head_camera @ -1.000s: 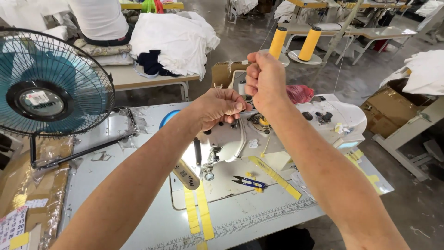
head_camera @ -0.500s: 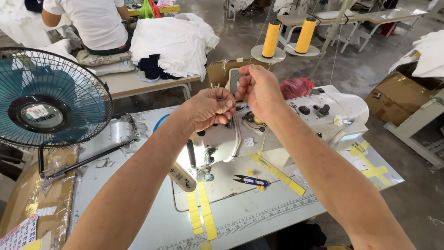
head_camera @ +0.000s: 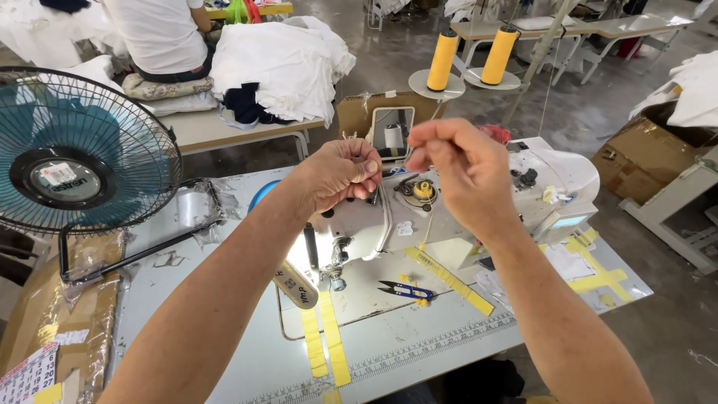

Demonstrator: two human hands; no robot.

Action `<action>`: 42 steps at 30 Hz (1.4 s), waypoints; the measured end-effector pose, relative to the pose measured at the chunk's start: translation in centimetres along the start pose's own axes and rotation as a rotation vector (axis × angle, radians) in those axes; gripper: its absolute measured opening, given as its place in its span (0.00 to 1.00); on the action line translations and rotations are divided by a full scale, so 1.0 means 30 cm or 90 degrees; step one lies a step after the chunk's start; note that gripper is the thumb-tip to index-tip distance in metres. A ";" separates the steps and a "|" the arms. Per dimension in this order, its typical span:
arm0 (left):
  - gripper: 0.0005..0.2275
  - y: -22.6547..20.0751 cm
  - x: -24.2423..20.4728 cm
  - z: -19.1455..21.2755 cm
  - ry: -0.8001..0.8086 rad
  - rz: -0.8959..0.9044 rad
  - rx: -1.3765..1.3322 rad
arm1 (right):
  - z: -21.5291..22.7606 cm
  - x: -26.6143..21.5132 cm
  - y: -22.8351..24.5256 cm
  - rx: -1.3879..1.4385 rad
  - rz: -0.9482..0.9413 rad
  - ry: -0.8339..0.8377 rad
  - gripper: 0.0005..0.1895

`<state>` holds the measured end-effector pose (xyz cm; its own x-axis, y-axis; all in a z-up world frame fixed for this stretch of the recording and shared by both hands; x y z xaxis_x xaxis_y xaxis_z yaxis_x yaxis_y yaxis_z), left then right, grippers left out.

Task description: Threading an industrial sewing machine and adjusting the needle area using a small tool.

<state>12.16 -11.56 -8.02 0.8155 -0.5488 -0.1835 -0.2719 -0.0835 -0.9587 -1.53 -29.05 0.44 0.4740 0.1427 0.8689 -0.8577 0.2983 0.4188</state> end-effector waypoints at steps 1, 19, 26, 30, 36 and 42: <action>0.01 -0.008 -0.011 -0.007 0.003 0.001 0.000 | 0.009 0.005 -0.030 -0.003 -0.001 -0.001 0.09; 0.07 -0.088 -0.097 -0.067 -0.136 0.083 0.068 | 0.255 -0.231 0.146 -0.029 -0.189 0.327 0.18; 0.01 -0.038 -0.058 -0.038 -0.135 -0.024 0.078 | 0.120 -0.245 -0.007 0.040 -0.254 -0.041 0.24; 0.02 -0.053 -0.085 -0.054 -0.149 -0.038 0.114 | 0.036 -0.246 -0.003 0.165 -0.316 -0.125 0.27; 0.03 -0.091 -0.104 -0.044 -0.157 -0.041 0.160 | -0.116 -0.295 0.040 0.239 -0.365 -0.093 0.26; 0.03 -0.128 -0.124 -0.037 -0.163 -0.019 0.199 | -0.247 -0.233 0.109 0.192 -0.327 0.005 0.31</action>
<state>9.59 -10.13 -3.42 0.9321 -0.3220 -0.1658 -0.1109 0.1821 -0.9770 -6.16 -22.08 -6.22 0.8435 0.0590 0.5338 -0.5366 0.0501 0.8424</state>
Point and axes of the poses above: each hand's wrist, its own x-axis towards the middle knuckle, its own z-axis out of the back of the hand, y = z × x, the point moved 1 cm from there along x, towards the middle knuckle, and after that the axes turned 13 degrees about z, right-handed, at the moved point
